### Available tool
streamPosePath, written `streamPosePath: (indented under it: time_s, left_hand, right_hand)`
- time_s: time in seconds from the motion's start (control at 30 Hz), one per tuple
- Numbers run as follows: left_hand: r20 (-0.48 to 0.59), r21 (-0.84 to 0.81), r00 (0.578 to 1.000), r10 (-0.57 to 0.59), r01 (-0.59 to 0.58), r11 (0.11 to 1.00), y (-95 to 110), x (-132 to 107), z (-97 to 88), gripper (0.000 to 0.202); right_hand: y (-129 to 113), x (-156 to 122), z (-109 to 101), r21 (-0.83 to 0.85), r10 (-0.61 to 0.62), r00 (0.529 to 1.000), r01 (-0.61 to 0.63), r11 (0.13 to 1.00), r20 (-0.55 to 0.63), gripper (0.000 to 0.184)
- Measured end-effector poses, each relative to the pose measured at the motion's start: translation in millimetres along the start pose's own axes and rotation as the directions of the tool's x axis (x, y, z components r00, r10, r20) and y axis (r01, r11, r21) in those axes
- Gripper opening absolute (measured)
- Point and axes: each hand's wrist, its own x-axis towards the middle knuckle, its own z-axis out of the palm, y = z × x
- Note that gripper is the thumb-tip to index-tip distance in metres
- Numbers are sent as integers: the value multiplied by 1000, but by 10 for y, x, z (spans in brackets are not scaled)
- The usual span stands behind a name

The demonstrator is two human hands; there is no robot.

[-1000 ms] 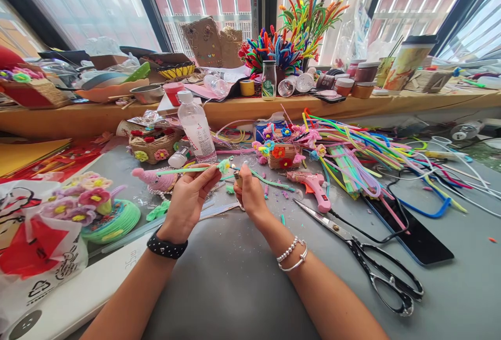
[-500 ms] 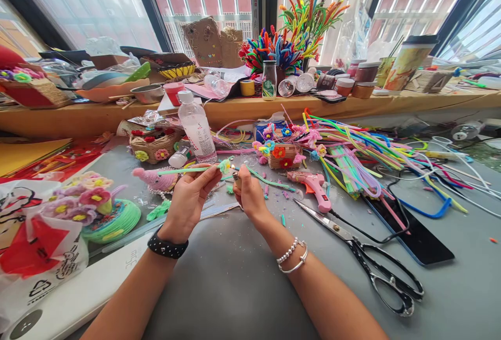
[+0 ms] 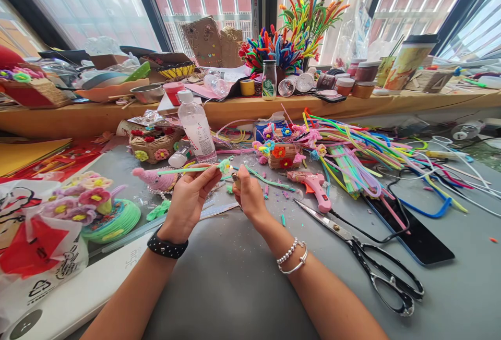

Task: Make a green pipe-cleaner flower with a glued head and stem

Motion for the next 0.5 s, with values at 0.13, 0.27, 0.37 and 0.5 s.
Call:
streamPosePath:
  time_s: [0.13, 0.27, 0.37, 0.5]
  left_hand:
    - [-2, -4, 1000, -3, 3, 1000, 5, 0, 7, 18]
    - [1, -7, 1000, -7, 7, 1000, 8, -3, -1, 18]
    - [14, -21, 1000, -21, 21, 1000, 12, 1, -10, 17]
    - [32, -76, 997, -66, 68, 995, 18, 23, -23, 15]
  right_hand:
    - [1, -2, -7, 13, 3, 1000, -3, 1000, 3, 51]
    - [-21, -5, -28, 74, 52, 998, -50, 996, -27, 52]
    - [-37, 4, -73, 167, 80, 995, -69, 984, -63, 56]
    - [-39, 31, -155, 275, 122, 992, -107, 956, -39, 63]
